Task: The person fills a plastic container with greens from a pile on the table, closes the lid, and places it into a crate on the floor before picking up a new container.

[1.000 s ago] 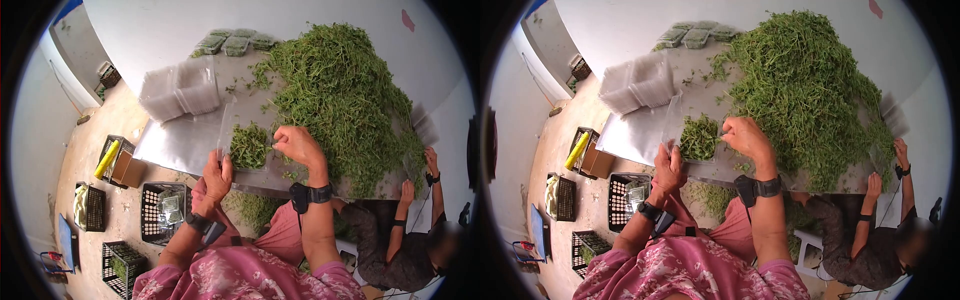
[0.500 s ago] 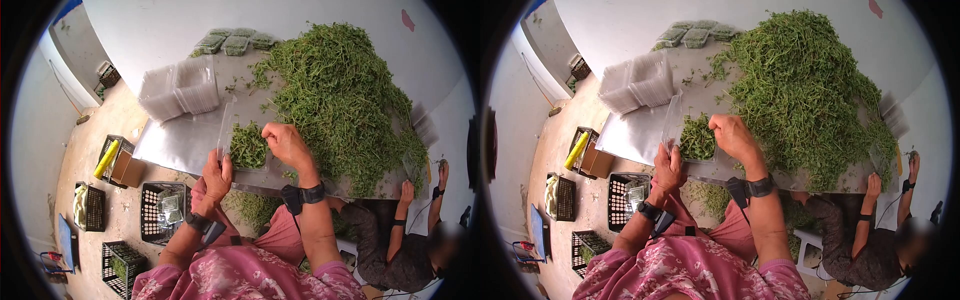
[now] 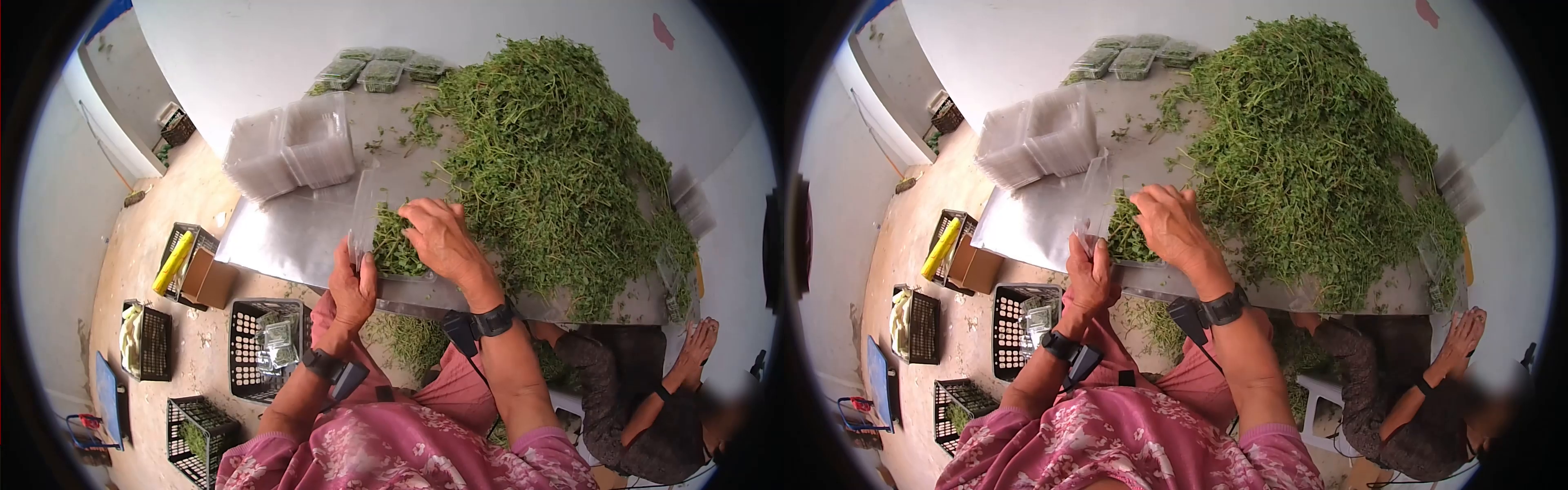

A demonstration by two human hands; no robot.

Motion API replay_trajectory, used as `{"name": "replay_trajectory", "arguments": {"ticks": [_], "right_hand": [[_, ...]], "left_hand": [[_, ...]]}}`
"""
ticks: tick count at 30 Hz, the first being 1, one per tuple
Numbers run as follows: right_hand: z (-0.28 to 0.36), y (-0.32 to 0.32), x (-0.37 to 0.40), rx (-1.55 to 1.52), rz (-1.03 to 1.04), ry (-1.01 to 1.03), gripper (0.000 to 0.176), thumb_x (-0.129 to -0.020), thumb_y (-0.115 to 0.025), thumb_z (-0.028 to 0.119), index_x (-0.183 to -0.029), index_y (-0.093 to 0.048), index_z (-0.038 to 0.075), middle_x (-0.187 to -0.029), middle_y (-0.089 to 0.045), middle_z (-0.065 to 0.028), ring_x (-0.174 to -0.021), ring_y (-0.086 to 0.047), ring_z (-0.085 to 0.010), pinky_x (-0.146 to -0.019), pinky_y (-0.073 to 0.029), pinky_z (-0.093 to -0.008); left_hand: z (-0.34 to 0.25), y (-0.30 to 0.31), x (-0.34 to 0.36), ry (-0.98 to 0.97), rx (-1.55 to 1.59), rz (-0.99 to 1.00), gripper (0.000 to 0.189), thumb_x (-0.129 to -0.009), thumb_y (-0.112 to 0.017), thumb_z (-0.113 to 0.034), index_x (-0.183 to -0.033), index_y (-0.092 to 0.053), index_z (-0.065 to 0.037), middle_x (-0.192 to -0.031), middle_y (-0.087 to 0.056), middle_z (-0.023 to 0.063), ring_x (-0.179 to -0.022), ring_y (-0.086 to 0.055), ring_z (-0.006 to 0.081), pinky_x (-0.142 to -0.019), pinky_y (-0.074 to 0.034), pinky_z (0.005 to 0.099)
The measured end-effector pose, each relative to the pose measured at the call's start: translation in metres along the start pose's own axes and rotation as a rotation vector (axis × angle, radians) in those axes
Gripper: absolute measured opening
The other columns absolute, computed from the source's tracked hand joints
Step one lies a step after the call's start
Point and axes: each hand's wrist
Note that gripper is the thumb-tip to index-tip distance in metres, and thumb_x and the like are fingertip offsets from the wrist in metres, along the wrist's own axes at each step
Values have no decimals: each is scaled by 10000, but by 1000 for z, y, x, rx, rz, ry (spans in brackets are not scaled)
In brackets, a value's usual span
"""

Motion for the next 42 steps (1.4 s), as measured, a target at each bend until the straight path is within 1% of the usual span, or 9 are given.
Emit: {"name": "replay_trajectory", "arguments": {"ticks": [5,11,17,20,26,29,32,35,42], "right_hand": [[6,-28,7,81,97,49,115,-834,-672,122,-902,-592,73,-1000,-616,-54,-1015,-578,-235,-855,-351,-420],[-9,-19,3,-11,-64,34,184,-856,-651,99,-1035,-655,60,-1012,-664,-93,-962,-622,-270,-864,-398,-392],[-37,5,-4,-234,-321,-317,164,-912,-601,135,-1012,-631,10,-862,-664,-156,-788,-643,-349,-714,-482,-433],[-37,12,-2,-243,-116,-531,279,-933,-602,231,-1065,-615,-14,-824,-668,-199,-777,-664,-373,-701,-515,-442],[-27,8,-4,-229,46,-589,510,-904,-633,366,-1194,-549,-45,-885,-672,-268,-881,-672,-415,-761,-524,-456],[-38,-7,-2,-137,77,-607,580,-906,-638,394,-1285,-512,-26,-870,-676,-194,-810,-674,-298,-731,-522,-411],[-40,-12,-3,-182,92,-657,590,-900,-649,388,-1271,-519,-52,-903,-675,-206,-834,-671,-310,-733,-521,-411],[-39,-15,-6,-199,71,-700,520,-888,-647,332,-1147,-547,-107,-1029,-655,-305,-985,-647,-440,-828,-514,-471],[-55,-18,-6,-595,135,-828,506,-851,-706,375,-1024,-609,-90,-851,-648,-133,-721,-617,-189,-588,-500,-341]], "left_hand": [[6,1,2,5,-21,49,460,-919,-591,-122,-1357,-477,-43,-939,-624,168,-808,-627,301,-739,-500,362],[11,7,1,-205,-27,114,533,-881,-654,-129,-1377,-483,-40,-957,-580,146,-811,-594,269,-710,-476,341],[4,12,0,-311,-60,182,616,-835,-738,-295,-1354,-516,-49,-925,-569,133,-724,-560,269,-651,-468,348],[0,15,1,-306,-86,242,654,-821,-738,-397,-1337,-534,-50,-923,-569,130,-713,-561,270,-631,-466,360],[4,14,2,-334,-130,237,629,-850,-689,-446,-1319,-550,-51,-907,-566,127,-709,-562,267,-625,-461,359],[4,13,2,-332,-131,237,604,-862,-678,-429,-1314,-553,-49,-891,-558,123,-700,-556,266,-624,-457,358],[3,13,2,-332,-129,236,589,-868,-675,-412,-1315,-550,-49,-878,-552,119,-697,-553,266,-622,-453,359],[-1,14,2,-310,-125,247,586,-870,-675,-403,-1318,-544,-49,-872,-548,116,-700,-553,266,-622,-452,361],[-1,15,1,-299,-116,248,582,-863,-682,-385,-1317,-538,-50,-862,-538,117,-701,-550,269,-626,-451,358]]}}
Point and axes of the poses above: each hand's wrist, its own x-axis away from the middle knuckle, its own y-axis out of the back of the hand, z = x × y
